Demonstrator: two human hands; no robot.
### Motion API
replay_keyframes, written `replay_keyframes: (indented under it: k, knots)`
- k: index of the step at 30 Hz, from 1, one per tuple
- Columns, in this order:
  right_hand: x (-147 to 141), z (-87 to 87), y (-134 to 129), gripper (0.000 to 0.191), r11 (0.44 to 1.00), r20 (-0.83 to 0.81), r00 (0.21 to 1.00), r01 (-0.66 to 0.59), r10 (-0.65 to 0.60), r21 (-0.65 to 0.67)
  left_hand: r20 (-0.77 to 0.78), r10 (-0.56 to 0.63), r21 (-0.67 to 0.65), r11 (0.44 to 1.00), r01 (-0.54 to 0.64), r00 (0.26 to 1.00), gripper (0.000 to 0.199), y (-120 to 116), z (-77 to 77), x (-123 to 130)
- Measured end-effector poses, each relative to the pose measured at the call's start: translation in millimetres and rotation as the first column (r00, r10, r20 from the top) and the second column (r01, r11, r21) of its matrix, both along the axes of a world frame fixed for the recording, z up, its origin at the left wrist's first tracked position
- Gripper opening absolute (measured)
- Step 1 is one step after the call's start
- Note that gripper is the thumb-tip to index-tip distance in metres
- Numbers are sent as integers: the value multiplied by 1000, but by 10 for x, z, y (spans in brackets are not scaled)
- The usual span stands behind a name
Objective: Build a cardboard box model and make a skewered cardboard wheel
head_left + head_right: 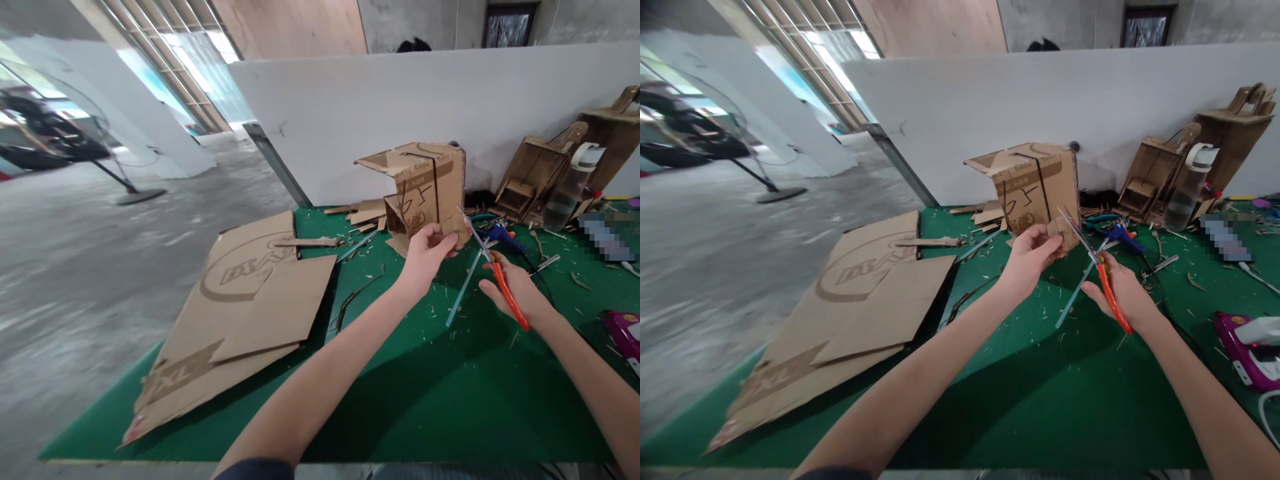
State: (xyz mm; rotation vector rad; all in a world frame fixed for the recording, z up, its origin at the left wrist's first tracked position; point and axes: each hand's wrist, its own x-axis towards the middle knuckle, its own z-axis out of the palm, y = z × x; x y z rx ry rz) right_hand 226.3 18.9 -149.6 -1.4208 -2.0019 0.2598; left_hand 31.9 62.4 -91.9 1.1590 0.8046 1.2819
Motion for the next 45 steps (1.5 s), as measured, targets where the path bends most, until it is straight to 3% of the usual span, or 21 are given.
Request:
replay_keyframes:
  k: [12, 19, 22, 27, 30, 33, 45]
  knots:
    - [24, 45, 4, 53, 998, 35, 999, 24, -22, -53, -59, -25, 39, 999, 27, 998, 25, -1, -8, 5]
    - [-61, 139, -62, 48, 964, 261, 929, 264, -261, 25, -21, -65, 16, 998, 65, 998, 30, -24, -5, 12]
    - [-57, 148, -72, 48, 954, 259, 918, 295, -300, 61, -21, -68, 16, 998, 68, 997, 31, -37, 8, 12]
    - [48, 81, -14, 45, 974, 139, 964, 226, -226, 12, -37, -46, -21, 999, 45, 998, 25, -24, 30, -7]
    - [86, 48, 22, 51, 995, 35, 994, 101, -101, 7, -29, -5, -39, 999, 4, 1000, 22, 11, 22, -11]
    - [73, 50, 19, 57, 1000, 40, 999, -5, 4, 26, -19, 21, -46, 999, -21, 1000, 23, 32, 10, -11]
    - [24, 97, -35, 66, 994, 49, 999, 14, -8, -110, 6, -32, -2, 999, 32, 999, 32, -13, 5, 4]
